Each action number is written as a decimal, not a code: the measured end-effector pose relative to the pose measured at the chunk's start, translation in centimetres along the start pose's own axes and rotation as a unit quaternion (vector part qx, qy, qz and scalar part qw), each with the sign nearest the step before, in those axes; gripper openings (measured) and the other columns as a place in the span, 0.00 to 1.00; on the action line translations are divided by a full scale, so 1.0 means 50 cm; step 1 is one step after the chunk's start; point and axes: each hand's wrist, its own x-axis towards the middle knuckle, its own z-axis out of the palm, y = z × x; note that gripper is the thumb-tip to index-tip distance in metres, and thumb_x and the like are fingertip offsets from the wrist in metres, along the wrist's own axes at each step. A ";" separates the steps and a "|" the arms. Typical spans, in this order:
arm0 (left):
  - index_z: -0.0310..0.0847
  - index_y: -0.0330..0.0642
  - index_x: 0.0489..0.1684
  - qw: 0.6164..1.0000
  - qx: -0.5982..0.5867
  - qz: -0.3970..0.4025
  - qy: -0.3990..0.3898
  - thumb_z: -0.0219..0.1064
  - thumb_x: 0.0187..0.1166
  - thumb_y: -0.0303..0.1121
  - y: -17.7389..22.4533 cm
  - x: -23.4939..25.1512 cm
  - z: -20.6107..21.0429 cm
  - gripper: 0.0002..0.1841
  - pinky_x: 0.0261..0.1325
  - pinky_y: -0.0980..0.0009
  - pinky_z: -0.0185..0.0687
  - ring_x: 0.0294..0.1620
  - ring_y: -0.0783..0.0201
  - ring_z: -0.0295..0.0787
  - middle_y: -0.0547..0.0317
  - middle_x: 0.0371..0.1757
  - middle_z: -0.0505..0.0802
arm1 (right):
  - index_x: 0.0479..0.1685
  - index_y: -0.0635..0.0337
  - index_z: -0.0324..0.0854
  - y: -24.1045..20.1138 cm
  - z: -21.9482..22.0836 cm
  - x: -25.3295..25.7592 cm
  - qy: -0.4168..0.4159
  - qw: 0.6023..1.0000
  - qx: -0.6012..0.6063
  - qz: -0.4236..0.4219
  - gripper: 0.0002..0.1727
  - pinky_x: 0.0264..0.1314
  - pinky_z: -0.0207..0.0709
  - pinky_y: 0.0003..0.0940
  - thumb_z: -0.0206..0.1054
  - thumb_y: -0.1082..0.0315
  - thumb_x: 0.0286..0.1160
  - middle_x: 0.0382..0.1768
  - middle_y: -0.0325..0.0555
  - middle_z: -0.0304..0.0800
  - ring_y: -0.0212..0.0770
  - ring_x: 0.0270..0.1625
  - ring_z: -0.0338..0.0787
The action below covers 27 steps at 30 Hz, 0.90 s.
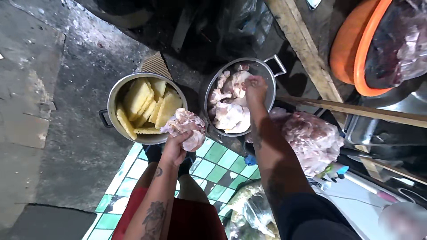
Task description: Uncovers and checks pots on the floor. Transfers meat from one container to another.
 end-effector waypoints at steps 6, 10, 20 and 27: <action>0.74 0.37 0.62 1.000 0.022 -0.007 -0.001 0.58 0.80 0.17 0.000 0.003 0.000 0.15 0.51 0.59 0.93 0.43 0.56 0.95 0.46 0.43 0.93 | 0.74 0.65 0.74 -0.070 0.145 0.034 -0.081 0.988 -0.109 0.072 0.32 0.66 0.80 0.59 0.73 0.56 0.75 0.63 0.66 0.84 0.60 0.66 0.85; 0.74 0.36 0.61 1.000 0.023 0.002 -0.007 0.58 0.79 0.17 0.013 -0.001 -0.001 0.15 0.50 0.60 0.93 0.42 0.58 0.95 0.47 0.42 0.94 | 0.59 0.66 0.84 -0.054 0.170 0.056 -0.050 0.993 -0.089 0.053 0.25 0.60 0.85 0.54 0.67 0.50 0.83 0.53 0.62 0.88 0.54 0.54 0.91; 0.75 0.35 0.60 0.999 0.021 -0.008 -0.032 0.57 0.81 0.18 -0.001 -0.026 -0.006 0.13 0.51 0.59 0.93 0.42 0.57 0.95 0.47 0.42 0.94 | 0.66 0.67 0.82 -0.066 0.134 -0.046 -0.043 0.960 -0.265 0.075 0.18 0.71 0.78 0.62 0.63 0.71 0.80 0.64 0.69 0.86 0.64 0.69 0.86; 0.76 0.37 0.61 0.997 0.027 0.011 -0.072 0.60 0.77 0.21 0.037 -0.090 -0.051 0.15 0.52 0.60 0.93 0.44 0.58 0.95 0.49 0.44 0.95 | 0.77 0.70 0.67 -0.063 0.034 -0.130 0.043 0.972 0.158 0.166 0.21 0.57 0.87 0.36 0.55 0.73 0.89 0.66 0.60 0.80 0.44 0.53 0.91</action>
